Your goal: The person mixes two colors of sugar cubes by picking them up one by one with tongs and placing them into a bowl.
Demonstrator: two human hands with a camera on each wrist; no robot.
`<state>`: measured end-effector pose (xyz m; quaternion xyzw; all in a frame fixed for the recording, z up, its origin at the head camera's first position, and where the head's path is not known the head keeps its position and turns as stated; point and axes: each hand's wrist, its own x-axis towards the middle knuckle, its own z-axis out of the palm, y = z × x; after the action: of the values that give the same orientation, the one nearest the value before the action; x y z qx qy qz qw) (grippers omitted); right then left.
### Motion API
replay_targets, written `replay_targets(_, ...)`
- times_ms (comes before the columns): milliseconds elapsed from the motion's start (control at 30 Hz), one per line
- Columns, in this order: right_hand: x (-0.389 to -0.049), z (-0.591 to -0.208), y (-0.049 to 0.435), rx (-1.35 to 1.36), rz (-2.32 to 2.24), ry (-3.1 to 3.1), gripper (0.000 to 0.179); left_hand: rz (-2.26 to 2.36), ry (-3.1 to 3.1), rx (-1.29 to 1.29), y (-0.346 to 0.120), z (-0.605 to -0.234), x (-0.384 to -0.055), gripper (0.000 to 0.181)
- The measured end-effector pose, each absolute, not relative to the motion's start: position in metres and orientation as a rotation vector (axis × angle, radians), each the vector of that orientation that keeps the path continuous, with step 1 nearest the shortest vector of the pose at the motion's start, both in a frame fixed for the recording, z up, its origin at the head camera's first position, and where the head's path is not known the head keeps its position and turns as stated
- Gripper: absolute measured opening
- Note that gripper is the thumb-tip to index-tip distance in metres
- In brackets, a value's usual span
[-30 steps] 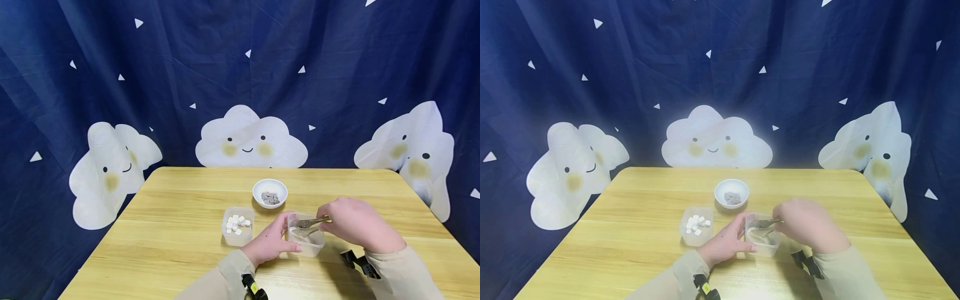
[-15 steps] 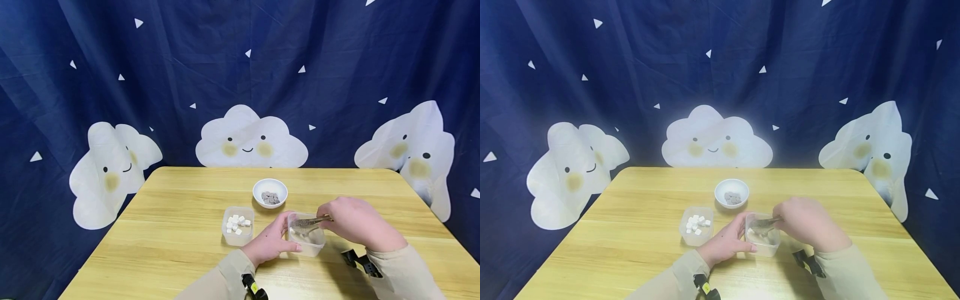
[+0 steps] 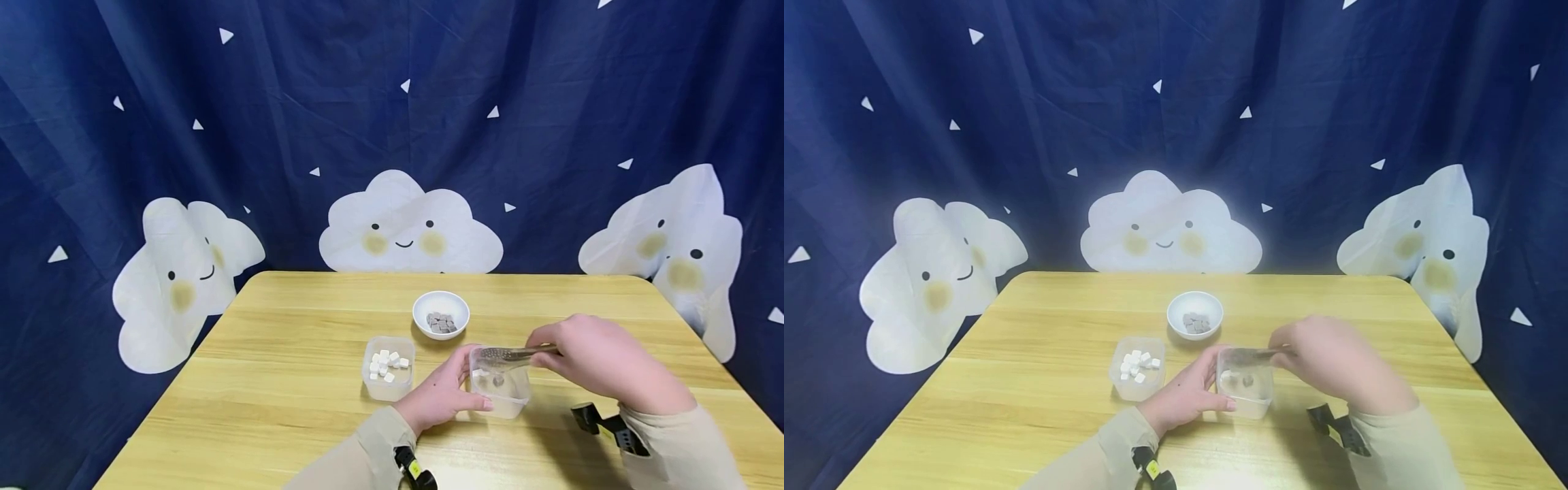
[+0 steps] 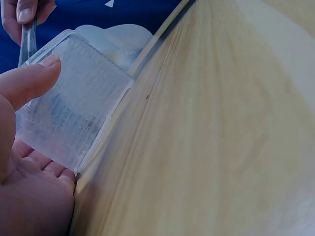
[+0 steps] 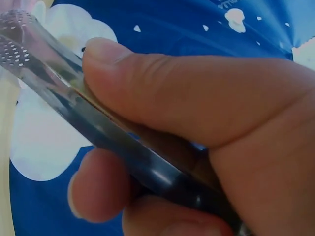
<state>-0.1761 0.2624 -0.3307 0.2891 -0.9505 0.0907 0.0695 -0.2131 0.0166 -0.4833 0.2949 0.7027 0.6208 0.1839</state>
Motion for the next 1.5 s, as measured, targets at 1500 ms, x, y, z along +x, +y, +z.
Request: replay_targets(1500, -0.226, -0.388, 0.250, 0.678, 0.346, -2.621, 0.016, 1.750, 1.965, 0.805, 0.016, -0.480, -0.212, 0.083)
